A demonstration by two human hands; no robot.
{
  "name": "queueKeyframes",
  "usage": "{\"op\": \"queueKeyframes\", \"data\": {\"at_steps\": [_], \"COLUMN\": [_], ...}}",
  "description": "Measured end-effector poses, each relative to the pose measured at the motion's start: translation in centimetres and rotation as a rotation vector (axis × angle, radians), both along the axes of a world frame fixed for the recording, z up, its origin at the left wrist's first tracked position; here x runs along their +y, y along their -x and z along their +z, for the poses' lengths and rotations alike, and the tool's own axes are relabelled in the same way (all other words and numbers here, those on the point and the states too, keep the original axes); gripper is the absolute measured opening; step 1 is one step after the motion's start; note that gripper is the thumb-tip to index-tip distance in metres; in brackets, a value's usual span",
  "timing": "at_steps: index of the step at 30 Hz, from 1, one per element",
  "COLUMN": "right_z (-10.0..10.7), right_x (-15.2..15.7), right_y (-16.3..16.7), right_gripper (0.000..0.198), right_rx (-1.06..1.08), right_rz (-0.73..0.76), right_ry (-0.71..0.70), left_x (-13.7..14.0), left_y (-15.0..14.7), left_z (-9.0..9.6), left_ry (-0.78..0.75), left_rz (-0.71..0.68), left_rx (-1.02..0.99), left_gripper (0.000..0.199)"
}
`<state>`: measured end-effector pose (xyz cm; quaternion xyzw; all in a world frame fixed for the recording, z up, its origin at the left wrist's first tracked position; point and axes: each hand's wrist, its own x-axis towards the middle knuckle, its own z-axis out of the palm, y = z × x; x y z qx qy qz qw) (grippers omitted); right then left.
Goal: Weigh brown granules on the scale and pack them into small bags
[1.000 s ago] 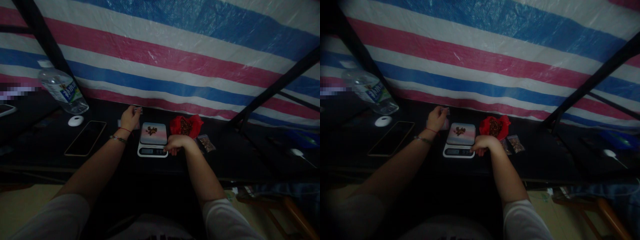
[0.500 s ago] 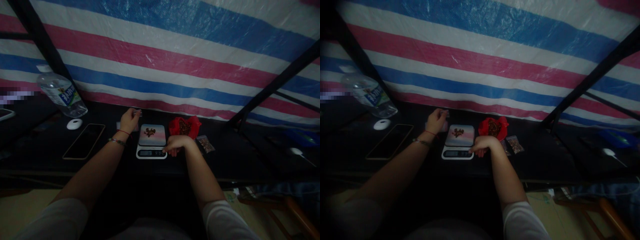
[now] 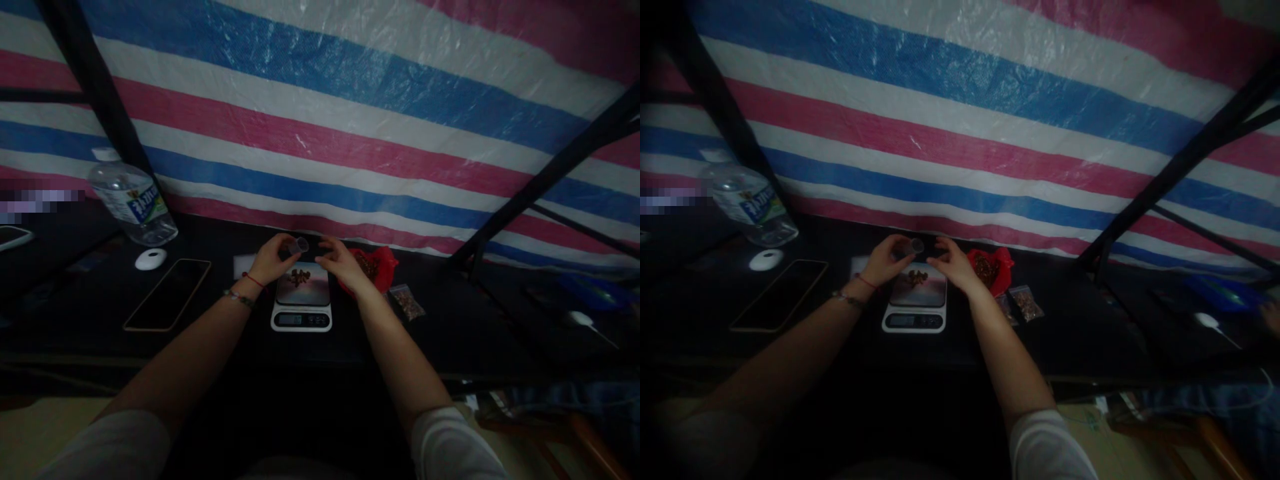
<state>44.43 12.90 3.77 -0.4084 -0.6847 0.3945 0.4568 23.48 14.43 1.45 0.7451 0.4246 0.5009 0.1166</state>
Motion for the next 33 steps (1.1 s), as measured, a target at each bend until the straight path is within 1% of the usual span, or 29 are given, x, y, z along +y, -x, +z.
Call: {"op": "queueKeyframes", "data": {"at_steps": [1,2,5,6,8,10,13,15,16,18,20,22,24,26,28,30,33], "right_z": [-0.2,-0.5,-1.7,-2.1,-2.8,-3.4,-3.8,-3.9,-3.8,-3.7,-3.5,-3.2,-3.2,-3.3,-3.6,-3.9,-3.8], "right_x": [0.3,0.6,0.7,0.6,0.4,0.2,0.4,0.7,0.9,1.0,0.9,0.7,0.5,0.5,0.6,0.7,0.6], "right_y": [0.8,1.5,2.9,3.1,2.9,2.4,1.6,1.3,1.3,1.2,1.2,1.2,1.1,1.2,1.3,1.4,1.3], "right_gripper": [0.057,0.056,0.040,0.037,0.035,0.037,0.049,0.059,0.061,0.059,0.050,0.041,0.036,0.041,0.048,0.051,0.049], "right_rx": [-0.027,-0.052,-0.080,-0.068,-0.029,-0.004,0.088,0.181,0.213,0.234,0.228,0.188,0.126,0.089,0.099,0.114,0.082], "right_rz": [0.004,0.005,-0.050,-0.081,-0.139,-0.194,-0.314,-0.394,-0.418,-0.419,-0.383,-0.363,-0.364,-0.370,-0.365,-0.361,-0.354], "right_ry": [-0.030,-0.063,-0.181,-0.202,-0.205,-0.198,-0.191,-0.146,-0.119,-0.087,-0.098,-0.161,-0.234,-0.268,-0.248,-0.225,-0.230], "left_x": [-0.2,-0.3,-0.5,-0.4,-0.2,0.2,0.5,0.4,0.3,0.1,-0.2,-0.4,-0.6,-0.6,-0.7,-0.7,-0.7], "left_y": [-0.3,-0.6,-1.1,-1.0,-0.4,0.7,2.1,2.3,2.2,1.6,1.0,0.4,0.0,-0.4,-0.7,-0.8,-0.2], "left_z": [0.0,-0.1,-0.2,-0.2,-0.1,0.1,0.6,0.9,1.0,1.1,1.2,1.2,1.0,0.8,0.6,0.6,0.9], "left_ry": [0.015,0.033,0.074,0.083,0.114,0.168,0.243,0.257,0.255,0.240,0.212,0.174,0.141,0.120,0.116,0.117,0.113], "left_rz": [-0.038,-0.075,-0.172,-0.197,-0.234,-0.254,-0.260,-0.272,-0.281,-0.307,-0.331,-0.364,-0.400,-0.446,-0.493,-0.535,-0.514], "left_rx": [-0.002,0.006,0.053,0.060,0.070,0.120,0.314,0.449,0.501,0.570,0.601,0.611,0.609,0.605,0.597,0.583,0.521], "left_gripper": [0.038,0.037,0.034,0.038,0.052,0.061,0.057,0.057,0.058,0.056,0.049,0.041,0.034,0.028,0.022,0.020,0.025]}}
